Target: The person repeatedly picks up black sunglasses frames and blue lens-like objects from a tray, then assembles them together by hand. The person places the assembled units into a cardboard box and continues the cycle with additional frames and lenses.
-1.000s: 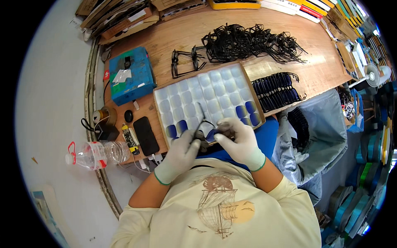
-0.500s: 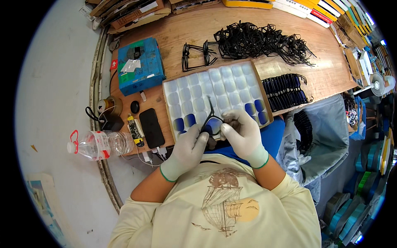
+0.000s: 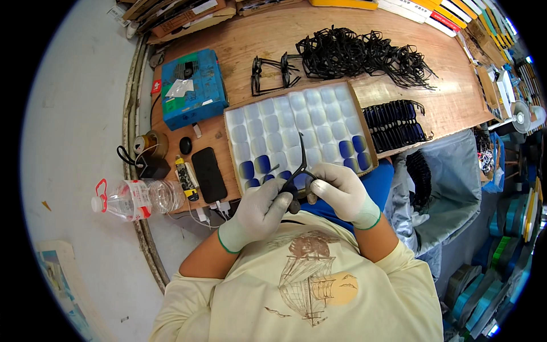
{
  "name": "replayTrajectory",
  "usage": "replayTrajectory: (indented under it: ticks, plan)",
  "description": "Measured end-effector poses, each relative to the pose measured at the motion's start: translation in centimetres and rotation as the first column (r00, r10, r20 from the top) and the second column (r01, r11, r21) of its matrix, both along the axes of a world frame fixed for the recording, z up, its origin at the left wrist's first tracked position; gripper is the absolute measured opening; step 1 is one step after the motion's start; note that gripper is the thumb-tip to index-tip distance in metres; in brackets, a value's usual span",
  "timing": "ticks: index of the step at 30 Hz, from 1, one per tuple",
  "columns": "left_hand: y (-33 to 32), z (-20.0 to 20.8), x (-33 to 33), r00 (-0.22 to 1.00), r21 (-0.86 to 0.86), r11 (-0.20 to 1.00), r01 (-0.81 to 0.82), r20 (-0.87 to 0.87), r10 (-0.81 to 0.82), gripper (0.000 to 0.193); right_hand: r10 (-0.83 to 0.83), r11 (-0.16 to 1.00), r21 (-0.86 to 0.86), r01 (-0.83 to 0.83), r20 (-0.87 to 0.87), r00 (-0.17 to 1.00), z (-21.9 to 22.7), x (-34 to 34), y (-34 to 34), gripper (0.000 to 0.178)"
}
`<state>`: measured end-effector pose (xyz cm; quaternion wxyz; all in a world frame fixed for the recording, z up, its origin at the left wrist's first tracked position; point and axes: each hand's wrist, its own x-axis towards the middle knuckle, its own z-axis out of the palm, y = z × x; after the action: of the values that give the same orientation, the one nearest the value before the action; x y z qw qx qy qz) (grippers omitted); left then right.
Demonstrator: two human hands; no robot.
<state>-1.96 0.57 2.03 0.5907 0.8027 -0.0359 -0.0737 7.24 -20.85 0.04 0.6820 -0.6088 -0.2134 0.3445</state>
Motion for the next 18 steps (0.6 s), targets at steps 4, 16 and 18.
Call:
replayTrajectory:
  ticks: [4, 16, 18]
  plan:
    - [0.2, 0.8, -0.3, 0.998, 0.001, 0.998, 0.056, -0.039, -0.056, 0.022, 0.074, 0.997, 0.009, -0.075, 0.085, 0.994, 0.3, 0.2, -0.5, 0.019]
    - [2.7, 2.1, -2.8, 0.996, 0.117, 0.991, 0.059, -0.076, -0.051, 0.022, 0.071, 0.996, -0.070, -0.053, 0.291, 0.954, 1.4, -2.0, 1.3, 0.019]
    - [2.4, 2.4, -1.9, 0.999, 0.138, 0.990, 0.031, -0.026, -0.028, 0.021, 0.024, 0.994, -0.108, 0.008, 0.289, 0.957, 1.9, -1.4, 1.4, 0.019]
